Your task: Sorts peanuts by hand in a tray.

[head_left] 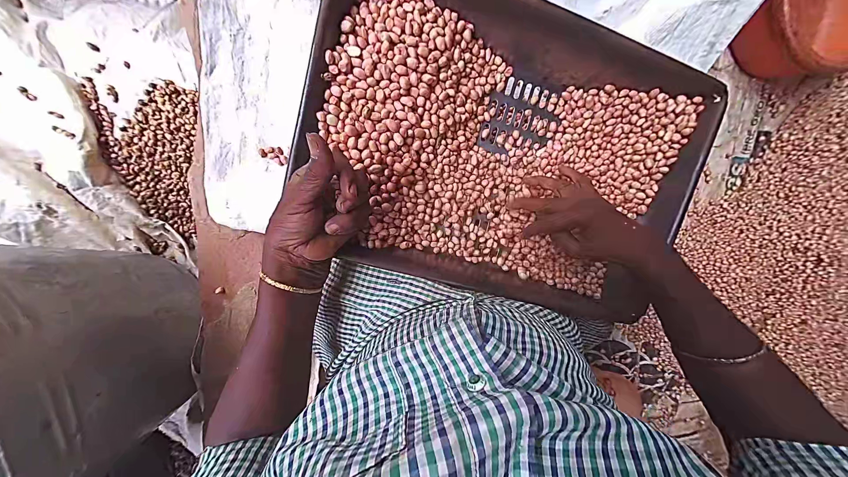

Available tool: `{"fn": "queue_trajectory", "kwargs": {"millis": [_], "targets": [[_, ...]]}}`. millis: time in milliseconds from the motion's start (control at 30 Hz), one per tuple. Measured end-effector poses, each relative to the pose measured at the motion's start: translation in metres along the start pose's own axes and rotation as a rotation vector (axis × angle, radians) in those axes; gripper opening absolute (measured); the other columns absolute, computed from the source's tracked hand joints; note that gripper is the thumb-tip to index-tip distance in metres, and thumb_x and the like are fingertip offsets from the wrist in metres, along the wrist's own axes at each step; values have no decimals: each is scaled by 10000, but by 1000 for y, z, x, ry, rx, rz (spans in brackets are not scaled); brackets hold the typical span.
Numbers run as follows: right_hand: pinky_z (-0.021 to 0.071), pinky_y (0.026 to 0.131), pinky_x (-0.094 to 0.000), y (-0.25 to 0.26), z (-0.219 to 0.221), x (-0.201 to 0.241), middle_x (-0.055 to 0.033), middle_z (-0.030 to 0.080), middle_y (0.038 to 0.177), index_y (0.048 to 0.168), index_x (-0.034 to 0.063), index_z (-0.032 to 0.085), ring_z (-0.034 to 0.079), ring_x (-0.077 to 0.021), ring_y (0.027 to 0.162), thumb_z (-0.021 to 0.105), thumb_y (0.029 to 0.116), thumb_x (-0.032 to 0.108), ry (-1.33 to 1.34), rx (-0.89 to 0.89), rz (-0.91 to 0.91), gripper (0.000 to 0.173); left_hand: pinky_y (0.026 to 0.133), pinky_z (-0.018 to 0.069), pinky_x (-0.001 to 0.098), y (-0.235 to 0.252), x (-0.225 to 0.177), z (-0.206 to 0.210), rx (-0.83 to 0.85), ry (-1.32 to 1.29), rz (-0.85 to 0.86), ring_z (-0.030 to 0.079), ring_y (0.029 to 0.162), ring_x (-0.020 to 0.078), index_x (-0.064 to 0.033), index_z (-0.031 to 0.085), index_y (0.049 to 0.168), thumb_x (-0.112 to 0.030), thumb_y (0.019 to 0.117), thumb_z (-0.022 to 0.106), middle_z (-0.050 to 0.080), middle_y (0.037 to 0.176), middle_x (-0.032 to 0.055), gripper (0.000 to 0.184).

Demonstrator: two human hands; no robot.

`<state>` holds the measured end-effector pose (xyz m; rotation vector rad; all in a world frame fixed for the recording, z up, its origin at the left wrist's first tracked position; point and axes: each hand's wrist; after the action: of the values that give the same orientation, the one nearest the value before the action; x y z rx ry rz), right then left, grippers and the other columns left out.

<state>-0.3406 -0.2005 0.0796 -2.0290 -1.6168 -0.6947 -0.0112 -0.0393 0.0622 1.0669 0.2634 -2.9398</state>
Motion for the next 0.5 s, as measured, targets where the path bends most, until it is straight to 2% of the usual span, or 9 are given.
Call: {"fn": "queue_trajectory", "kwargs": {"millis": [67,100,133,200,300,333,400,467,500], "targets": [[383,1163,-391,-9,-1,25,-141,695,1250,878,-44,717,551,-253,1332,432,865,-153,250,-277,207,306,411,393,101,1,-1,0,-7,8,-47,482,442,-37,-199,602,678,-399,1102,359,552,575,-105,528],[473,1036,-251,-5,5,34,-88,690,1191,927,-46,667,611,-113,1184,406,942,-138,495,-365,341,277,399,385,103,1,-2,0,-10,13,-66,472,432,-39,-198,599,669,-404,1105,347,543,565,-105,544],[528,928,-220,5,11,36,-58,690,1105,984,-35,636,654,-66,1030,403,990,-118,738,-425,494,247,387,373,104,1,-2,0,-24,27,-80,455,418,-41,-202,586,658,-412,1107,325,526,551,-109,560],[605,802,-256,33,17,10,-37,716,986,1005,17,598,722,-90,850,372,950,-141,994,-611,764,282,372,359,103,1,-3,-1,-55,55,-87,435,401,-46,-217,562,655,-411,1112,300,504,536,-119,561],[600,849,-262,35,1,-27,-15,698,1009,1056,40,552,718,-87,900,419,946,-118,857,-927,712,234,377,365,110,-1,-3,-4,-62,54,-78,438,405,-41,-217,565,659,-404,1107,333,493,529,-120,538],[590,884,-259,29,-3,-22,-33,685,1088,1095,7,562,707,-84,959,459,951,-96,741,-906,645,205,379,370,108,-1,-2,-5,-53,49,-69,443,409,-41,-214,574,665,-403,1105,346,497,533,-119,530],[545,922,-230,12,1,21,-107,627,1238,1152,-53,613,651,-94,1069,535,1002,-30,463,-626,550,171,382,370,108,-1,-2,-5,-36,49,-61,448,413,-40,-208,583,668,-415,1102,349,499,533,-118,534],[536,834,-256,6,25,49,-151,626,1120,1075,-2,722,634,-172,975,644,952,0,184,-402,428,146,384,370,108,0,-2,-5,-17,72,-68,450,416,-39,-207,581,663,-408,1106,334,506,537,-118,546],[527,823,-331,9,39,50,-165,666,1032,1030,20,768,644,-240,936,683,919,24,71,-355,364,140,390,376,105,1,-2,-5,-2,89,-68,457,423,-44,-215,588,666,-404,1106,338,516,546,-123,541]]}}
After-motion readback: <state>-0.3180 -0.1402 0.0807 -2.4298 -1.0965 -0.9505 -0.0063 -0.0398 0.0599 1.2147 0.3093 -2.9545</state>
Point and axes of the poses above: each hand's wrist, its own y-axis towards the middle knuckle, its own z-axis out of the palm, x = y × z
